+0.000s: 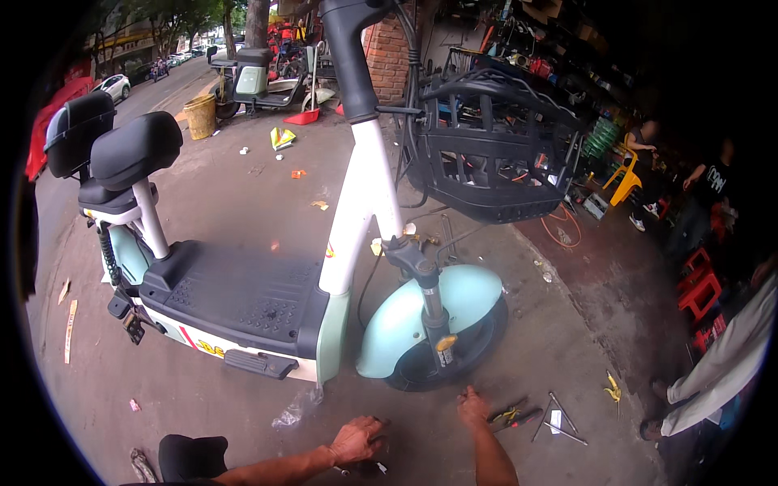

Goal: The person removes a rubber grip from a scooter's handlebar using a screwdriver and then works on the internal handle components and wires.

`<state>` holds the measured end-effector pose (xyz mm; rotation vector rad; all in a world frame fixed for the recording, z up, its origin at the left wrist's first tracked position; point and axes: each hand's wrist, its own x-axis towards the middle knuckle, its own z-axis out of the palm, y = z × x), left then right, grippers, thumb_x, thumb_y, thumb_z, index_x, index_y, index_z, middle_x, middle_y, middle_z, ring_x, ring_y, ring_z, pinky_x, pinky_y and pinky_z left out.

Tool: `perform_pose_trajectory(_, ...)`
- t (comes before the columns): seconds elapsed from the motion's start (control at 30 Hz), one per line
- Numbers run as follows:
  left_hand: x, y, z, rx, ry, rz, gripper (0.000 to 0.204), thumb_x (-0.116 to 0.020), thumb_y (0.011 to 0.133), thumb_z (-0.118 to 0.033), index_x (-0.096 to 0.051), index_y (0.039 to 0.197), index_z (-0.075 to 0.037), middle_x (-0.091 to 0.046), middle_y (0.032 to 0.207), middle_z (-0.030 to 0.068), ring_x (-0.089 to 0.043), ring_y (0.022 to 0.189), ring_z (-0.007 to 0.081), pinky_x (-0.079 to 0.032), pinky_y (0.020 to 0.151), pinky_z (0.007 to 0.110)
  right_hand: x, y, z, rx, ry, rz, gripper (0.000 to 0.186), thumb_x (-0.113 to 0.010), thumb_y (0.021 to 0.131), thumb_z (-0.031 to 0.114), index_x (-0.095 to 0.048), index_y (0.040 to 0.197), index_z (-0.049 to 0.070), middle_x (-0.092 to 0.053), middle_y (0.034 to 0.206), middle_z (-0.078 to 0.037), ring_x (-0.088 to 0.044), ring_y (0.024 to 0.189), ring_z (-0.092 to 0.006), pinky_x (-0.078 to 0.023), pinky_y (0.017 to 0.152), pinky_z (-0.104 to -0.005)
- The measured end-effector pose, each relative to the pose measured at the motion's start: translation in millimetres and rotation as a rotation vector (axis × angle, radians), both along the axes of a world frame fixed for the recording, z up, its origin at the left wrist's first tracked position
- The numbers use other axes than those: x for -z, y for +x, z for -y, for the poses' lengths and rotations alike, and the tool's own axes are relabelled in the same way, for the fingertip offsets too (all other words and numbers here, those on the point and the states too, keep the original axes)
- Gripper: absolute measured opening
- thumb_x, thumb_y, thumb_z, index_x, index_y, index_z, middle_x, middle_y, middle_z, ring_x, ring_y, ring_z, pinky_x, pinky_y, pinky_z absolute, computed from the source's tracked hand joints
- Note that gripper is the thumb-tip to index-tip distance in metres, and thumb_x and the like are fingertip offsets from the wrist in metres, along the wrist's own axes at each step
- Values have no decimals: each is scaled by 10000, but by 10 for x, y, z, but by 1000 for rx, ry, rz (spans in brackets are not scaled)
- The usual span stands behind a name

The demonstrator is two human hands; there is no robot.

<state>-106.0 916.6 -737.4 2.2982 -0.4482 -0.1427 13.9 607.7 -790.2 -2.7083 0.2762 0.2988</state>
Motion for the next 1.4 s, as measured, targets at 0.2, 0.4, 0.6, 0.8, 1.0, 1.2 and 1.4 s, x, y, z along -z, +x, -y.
perform_pose_trajectory(0.2, -927, 271, 196, 51, -219, -186, 593, -620, 820, -278, -404, 1330, -65, -524, 1230, 205, -515, 1121, 391, -428, 929, 441, -1838, -845, -1212, 140, 969, -271, 266, -571, 921, 273, -515, 1084, 69, -596, 940, -38, -593, 811, -142, -489, 670, -305)
perform_pose_trajectory(0.4, -1673, 400, -254, 34, -493, -206, 443, -606, 841, -139, -484, 1260, -64, -605, 1089, 130, -595, 984, 313, -481, 826, 365, -3066, -922, -1866, -312, 455, -41, 316, -606, 891, 325, -559, 1130, 124, -670, 960, -76, -645, 834, -196, -494, 718, -313)
perform_pose_trajectory(0.6, -2460, 626, -1029, 19, -831, 163, 215, -574, 856, -16, -604, 1068, -33, -579, 950, 69, -536, 749, 138, -437, 694, 245, -4808, -301, -2147, -218, 508, 1051, 313, -618, 873, 144, -543, 1133, -15, -630, 1015, -125, -621, 871, -180, -498, 758, -294)
perform_pose_trajectory(0.8, -3629, 1214, -1325, 67, -759, 726, 246, -605, 760, 95, -630, 980, -13, -561, 903, 80, -555, 847, 177, -444, 748, 283, -6493, 758, -2313, -303, 830, 1263, 612, -548, 893, 472, -477, 1255, -17, -553, 1206, -145, -515, 1128, -220, -411, 908, -327)
perform_pose_trajectory(1.0, -4757, 1832, -1209, 30, -663, 1160, 234, -580, 773, 65, -601, 990, -20, -555, 909, 118, -559, 819, 244, -457, 717, 319, -7422, 1413, -2480, -651, 861, 1386, 514, -537, 922, 348, -449, 1315, 28, -516, 1283, -95, -470, 1195, -199, -361, 957, -325)
perform_pose_trajectory(1.2, -5271, 2212, -882, -30, -692, 1255, 207, -566, 836, 63, -576, 1040, 29, -558, 984, 119, -522, 938, 210, -423, 806, 295, -7934, 1781, -2488, -1178, 927, 1148, 353, -519, 933, 220, -542, 1222, 18, -609, 1157, -79, -518, 1123, -132, -367, 954, -286)
perform_pose_trajectory(1.4, -5639, 2562, -555, -137, -600, 1460, 204, -574, 850, 43, -573, 1053, 32, -559, 999, 107, -531, 936, 199, -425, 828, 296, -8038, 1972, -2743, -1384, 1041, 1157, 170, -545, 927, 148, -654, 962, 22, -648, 888, -16, -583, 816, -83, -448, 764, -210)
